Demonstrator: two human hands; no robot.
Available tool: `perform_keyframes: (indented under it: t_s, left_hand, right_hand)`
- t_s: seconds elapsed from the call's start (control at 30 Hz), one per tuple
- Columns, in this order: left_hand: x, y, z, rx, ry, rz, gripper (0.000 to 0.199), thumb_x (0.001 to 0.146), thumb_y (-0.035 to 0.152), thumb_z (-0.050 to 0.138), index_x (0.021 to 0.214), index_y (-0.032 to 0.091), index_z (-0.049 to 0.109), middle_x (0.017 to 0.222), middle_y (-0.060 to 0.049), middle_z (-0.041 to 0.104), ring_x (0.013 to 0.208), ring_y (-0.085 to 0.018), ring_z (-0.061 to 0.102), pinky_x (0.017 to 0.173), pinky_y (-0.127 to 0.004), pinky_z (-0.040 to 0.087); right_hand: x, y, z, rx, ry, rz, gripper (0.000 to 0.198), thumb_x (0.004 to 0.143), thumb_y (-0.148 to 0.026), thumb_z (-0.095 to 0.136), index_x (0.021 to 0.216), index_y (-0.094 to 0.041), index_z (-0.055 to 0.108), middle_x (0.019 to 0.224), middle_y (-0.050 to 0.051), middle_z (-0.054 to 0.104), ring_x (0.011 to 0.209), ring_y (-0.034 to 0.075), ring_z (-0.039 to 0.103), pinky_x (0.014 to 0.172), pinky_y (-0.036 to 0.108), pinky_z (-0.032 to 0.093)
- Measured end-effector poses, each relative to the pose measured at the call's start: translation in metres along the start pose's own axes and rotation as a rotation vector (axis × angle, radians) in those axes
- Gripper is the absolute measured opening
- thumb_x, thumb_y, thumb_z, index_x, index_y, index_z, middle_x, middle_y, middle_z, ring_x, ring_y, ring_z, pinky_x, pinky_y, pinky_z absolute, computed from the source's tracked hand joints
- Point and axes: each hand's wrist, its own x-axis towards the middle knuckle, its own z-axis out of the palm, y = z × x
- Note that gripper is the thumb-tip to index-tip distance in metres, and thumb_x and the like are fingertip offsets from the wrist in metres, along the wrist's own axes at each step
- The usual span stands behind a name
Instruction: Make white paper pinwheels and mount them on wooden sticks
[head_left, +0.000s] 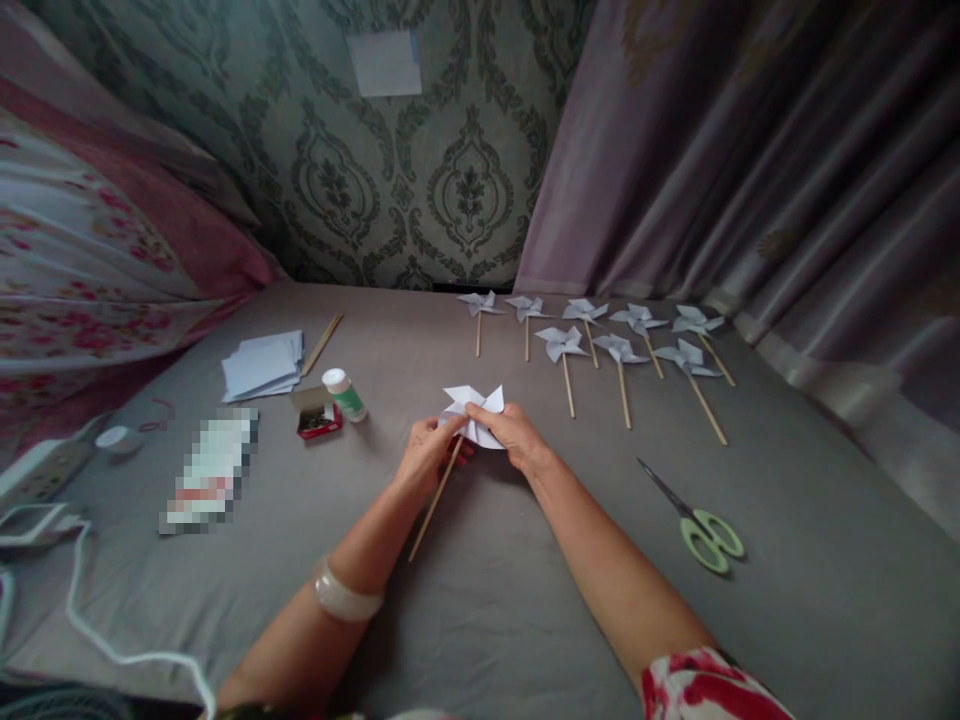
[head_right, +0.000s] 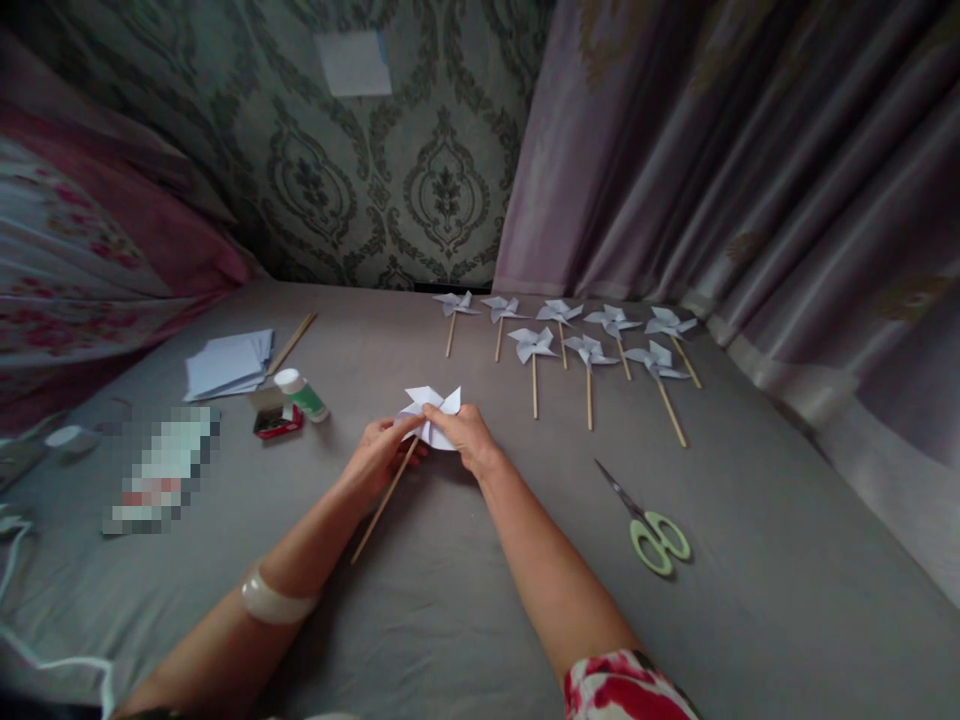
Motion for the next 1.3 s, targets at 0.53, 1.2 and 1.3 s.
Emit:
perform_keyframes:
  t_s: [0.53, 1.2, 1.3]
  left_hand:
    - [0.005, -0.007, -0.022, 0.568, 0.148, 0.314, 0.021, 0.072, 0.034, 0.067, 0.075, 0.014, 0.070, 0.061, -0.006, 0.067, 0.057, -0.015, 0.061, 0.052, -0.022, 0.041]
    - [-0.009, -0.008, -0.010, 0.833, 0.121, 0.454, 0.021, 0.075, 0.020, 0.061, 0.092, 0.015, 0.072, 0.078, -0.006, 0.069, 0.068, -0.016, 0.057, 0.063, -0.024, 0.039]
    - [-0.007, -0.010, -0.009, 0.814, 0.125, 0.448, 0.019, 0.074, 0.020, 0.061, 0.089, 0.016, 0.072, 0.078, -0.005, 0.069, 0.068, -0.016, 0.057, 0.063, -0.024, 0.038]
  right_hand:
    - [-0.006, -0.010, -0.044, -0.765, 0.210, -0.297, 0.028, 0.068, -0.042, 0.073, 0.064, -0.014, 0.069, 0.056, 0.002, 0.062, 0.058, 0.016, 0.056, 0.056, 0.024, 0.039]
    - [-0.007, 0.032, -0.040, -0.967, 0.196, -0.741, 0.035, 0.082, -0.011, 0.044, 0.106, -0.016, 0.070, 0.100, 0.011, 0.064, 0.097, 0.021, 0.058, 0.092, 0.032, 0.044]
    - [-0.009, 0.033, -0.039, -0.975, 0.199, -0.717, 0.035, 0.082, -0.011, 0.044, 0.104, -0.017, 0.070, 0.100, 0.011, 0.064, 0.098, 0.022, 0.058, 0.092, 0.033, 0.044]
